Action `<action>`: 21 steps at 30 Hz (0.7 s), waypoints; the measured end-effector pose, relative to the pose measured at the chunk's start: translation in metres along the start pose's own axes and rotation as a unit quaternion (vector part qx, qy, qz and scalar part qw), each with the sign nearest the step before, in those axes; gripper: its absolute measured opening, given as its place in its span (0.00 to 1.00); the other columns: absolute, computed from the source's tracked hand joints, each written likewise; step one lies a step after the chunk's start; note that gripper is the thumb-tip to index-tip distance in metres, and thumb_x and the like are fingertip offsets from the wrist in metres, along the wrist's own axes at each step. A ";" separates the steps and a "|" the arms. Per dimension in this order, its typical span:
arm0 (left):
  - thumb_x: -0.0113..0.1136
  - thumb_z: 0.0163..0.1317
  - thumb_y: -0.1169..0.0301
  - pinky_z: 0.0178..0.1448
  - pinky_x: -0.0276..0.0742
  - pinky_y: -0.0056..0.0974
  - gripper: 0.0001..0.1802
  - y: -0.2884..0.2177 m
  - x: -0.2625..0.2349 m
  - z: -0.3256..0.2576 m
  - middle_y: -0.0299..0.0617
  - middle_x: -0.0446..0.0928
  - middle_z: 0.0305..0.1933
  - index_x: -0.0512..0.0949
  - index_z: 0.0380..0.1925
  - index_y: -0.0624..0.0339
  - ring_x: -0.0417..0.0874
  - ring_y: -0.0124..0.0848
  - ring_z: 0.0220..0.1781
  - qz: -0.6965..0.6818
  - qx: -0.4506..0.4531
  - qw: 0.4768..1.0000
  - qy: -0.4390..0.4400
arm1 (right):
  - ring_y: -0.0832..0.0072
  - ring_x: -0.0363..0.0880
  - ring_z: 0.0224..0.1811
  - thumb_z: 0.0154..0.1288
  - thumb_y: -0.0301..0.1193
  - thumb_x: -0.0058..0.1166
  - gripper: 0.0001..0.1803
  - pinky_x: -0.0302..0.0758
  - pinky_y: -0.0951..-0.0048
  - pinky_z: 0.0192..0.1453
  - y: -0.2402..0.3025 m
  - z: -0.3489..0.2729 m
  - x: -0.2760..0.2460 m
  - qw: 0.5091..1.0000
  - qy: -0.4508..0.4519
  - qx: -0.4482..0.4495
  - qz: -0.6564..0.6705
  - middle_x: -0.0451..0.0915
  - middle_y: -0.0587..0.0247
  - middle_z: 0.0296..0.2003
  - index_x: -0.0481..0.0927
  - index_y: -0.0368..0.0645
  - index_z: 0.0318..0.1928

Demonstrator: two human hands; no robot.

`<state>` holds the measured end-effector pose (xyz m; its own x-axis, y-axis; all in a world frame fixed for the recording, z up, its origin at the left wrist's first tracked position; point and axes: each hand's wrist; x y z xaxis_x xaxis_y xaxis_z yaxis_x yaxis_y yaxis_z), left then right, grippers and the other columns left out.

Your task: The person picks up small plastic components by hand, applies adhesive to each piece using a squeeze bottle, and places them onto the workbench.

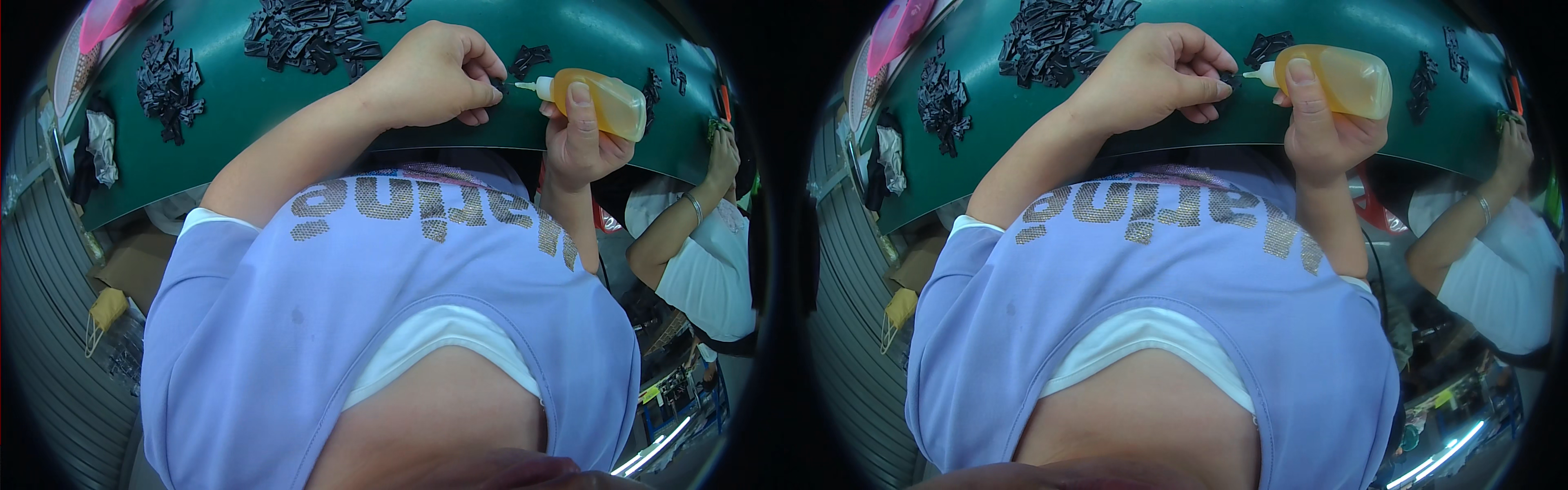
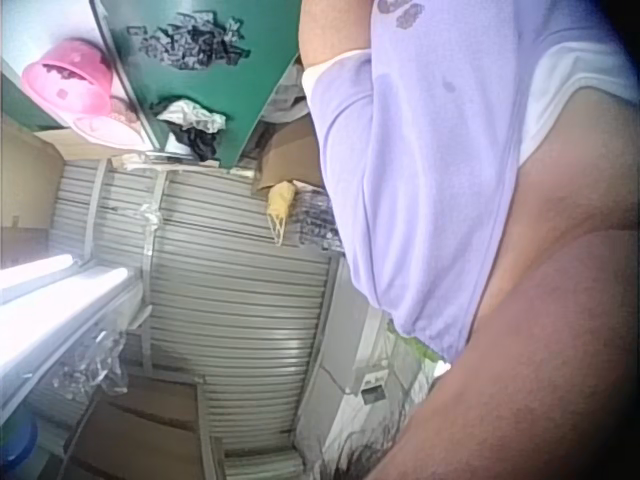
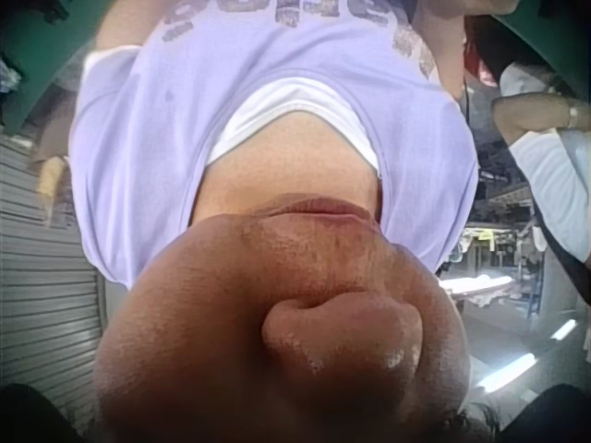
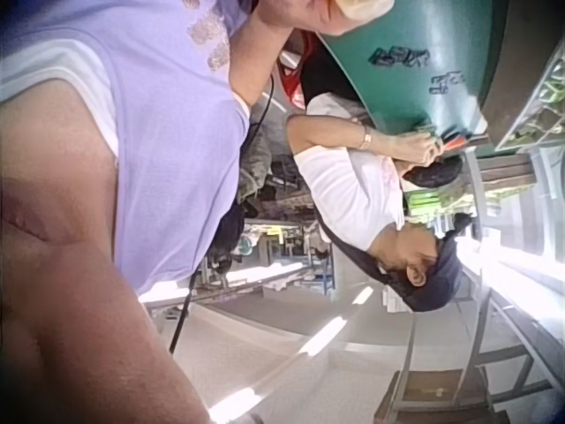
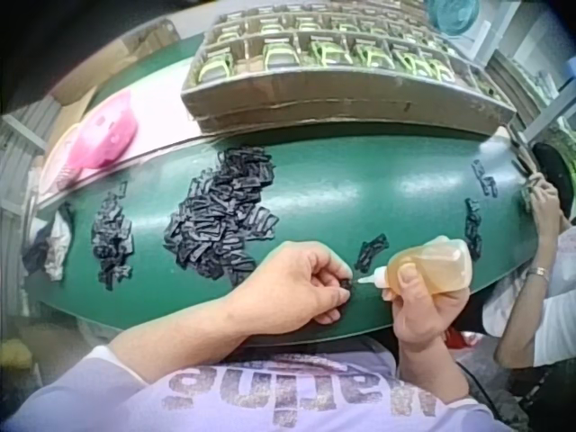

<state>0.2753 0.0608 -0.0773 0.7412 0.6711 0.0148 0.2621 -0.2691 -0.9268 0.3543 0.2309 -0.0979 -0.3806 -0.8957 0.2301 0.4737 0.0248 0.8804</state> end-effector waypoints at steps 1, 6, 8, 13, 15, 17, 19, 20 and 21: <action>0.61 0.58 0.78 0.33 0.83 0.28 0.11 0.000 0.000 0.000 0.41 0.78 0.30 0.76 0.41 0.71 0.83 0.26 0.27 -0.001 -0.003 1.000 0.001 | 0.77 0.79 0.26 0.58 0.19 0.59 0.09 0.77 0.80 0.25 -0.001 0.000 0.000 1.000 0.007 -0.004 0.003 0.81 0.56 0.33 0.77 0.32 0.40; 0.61 0.58 0.78 0.33 0.83 0.28 0.11 0.000 0.000 0.000 0.41 0.78 0.30 0.76 0.41 0.71 0.83 0.26 0.27 0.000 -0.001 1.000 0.002 | 0.78 0.79 0.26 0.59 0.19 0.58 0.08 0.77 0.80 0.24 0.001 0.001 0.000 1.000 0.012 -0.001 -0.022 0.81 0.56 0.32 0.77 0.33 0.40; 0.61 0.58 0.78 0.33 0.83 0.28 0.11 -0.001 -0.001 0.000 0.41 0.78 0.30 0.76 0.41 0.71 0.83 0.26 0.27 0.001 -0.002 1.000 0.001 | 0.77 0.79 0.26 0.59 0.19 0.57 0.07 0.77 0.79 0.24 0.001 0.004 -0.002 0.999 -0.030 -0.002 0.021 0.80 0.57 0.32 0.77 0.34 0.39; 0.60 0.59 0.77 0.34 0.83 0.28 0.11 -0.002 -0.001 0.000 0.42 0.78 0.31 0.76 0.42 0.72 0.84 0.27 0.29 -0.015 -0.008 1.000 -0.010 | 0.77 0.78 0.25 0.59 0.19 0.55 0.06 0.77 0.80 0.24 0.004 0.006 -0.007 0.991 0.007 0.041 0.127 0.78 0.57 0.32 0.76 0.34 0.38; 0.60 0.59 0.77 0.35 0.83 0.28 0.11 -0.002 -0.001 0.000 0.42 0.78 0.31 0.76 0.42 0.72 0.84 0.27 0.29 -0.017 -0.008 1.000 -0.009 | 0.77 0.78 0.25 0.59 0.19 0.54 0.06 0.77 0.81 0.24 0.003 0.003 -0.007 0.988 0.034 0.047 0.142 0.78 0.57 0.33 0.76 0.34 0.38; 0.59 0.60 0.77 0.35 0.83 0.28 0.12 -0.001 -0.001 0.000 0.43 0.78 0.31 0.76 0.42 0.72 0.84 0.27 0.29 -0.018 -0.008 1.000 -0.008 | 0.77 0.78 0.24 0.59 0.19 0.55 0.07 0.76 0.81 0.24 0.005 -0.001 -0.005 0.994 0.048 0.048 0.087 0.77 0.58 0.33 0.77 0.33 0.39; 0.59 0.60 0.77 0.35 0.83 0.28 0.12 0.000 -0.001 0.001 0.43 0.78 0.32 0.76 0.42 0.73 0.84 0.27 0.29 -0.023 -0.009 1.000 -0.004 | 0.77 0.78 0.25 0.59 0.19 0.56 0.07 0.76 0.82 0.24 0.005 -0.003 -0.005 0.995 0.051 0.050 0.067 0.77 0.58 0.33 0.77 0.33 0.39; 0.59 0.60 0.77 0.35 0.83 0.28 0.12 0.000 -0.001 0.001 0.43 0.78 0.32 0.76 0.42 0.73 0.84 0.27 0.29 -0.023 -0.009 1.000 -0.004 | 0.77 0.78 0.25 0.58 0.19 0.57 0.08 0.76 0.82 0.23 0.005 -0.003 -0.005 0.996 0.055 0.050 0.048 0.77 0.58 0.33 0.77 0.33 0.39; 0.59 0.60 0.77 0.35 0.83 0.28 0.12 -0.001 -0.001 0.000 0.43 0.78 0.32 0.76 0.42 0.73 0.84 0.27 0.29 -0.018 -0.008 1.000 -0.007 | 0.77 0.78 0.25 0.58 0.19 0.57 0.08 0.76 0.82 0.23 0.005 -0.003 -0.006 0.996 0.055 0.051 0.048 0.77 0.58 0.33 0.77 0.33 0.39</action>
<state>0.2744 0.0609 -0.0768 0.7219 0.6907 0.0429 0.2984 -0.2548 -0.9198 0.3613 0.2346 -0.0960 -0.2455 -0.9300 0.2735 0.4192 0.1525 0.8950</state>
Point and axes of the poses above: each hand's wrist, its own z-axis towards the middle knuckle, its own x-axis out of the palm, y = z × x
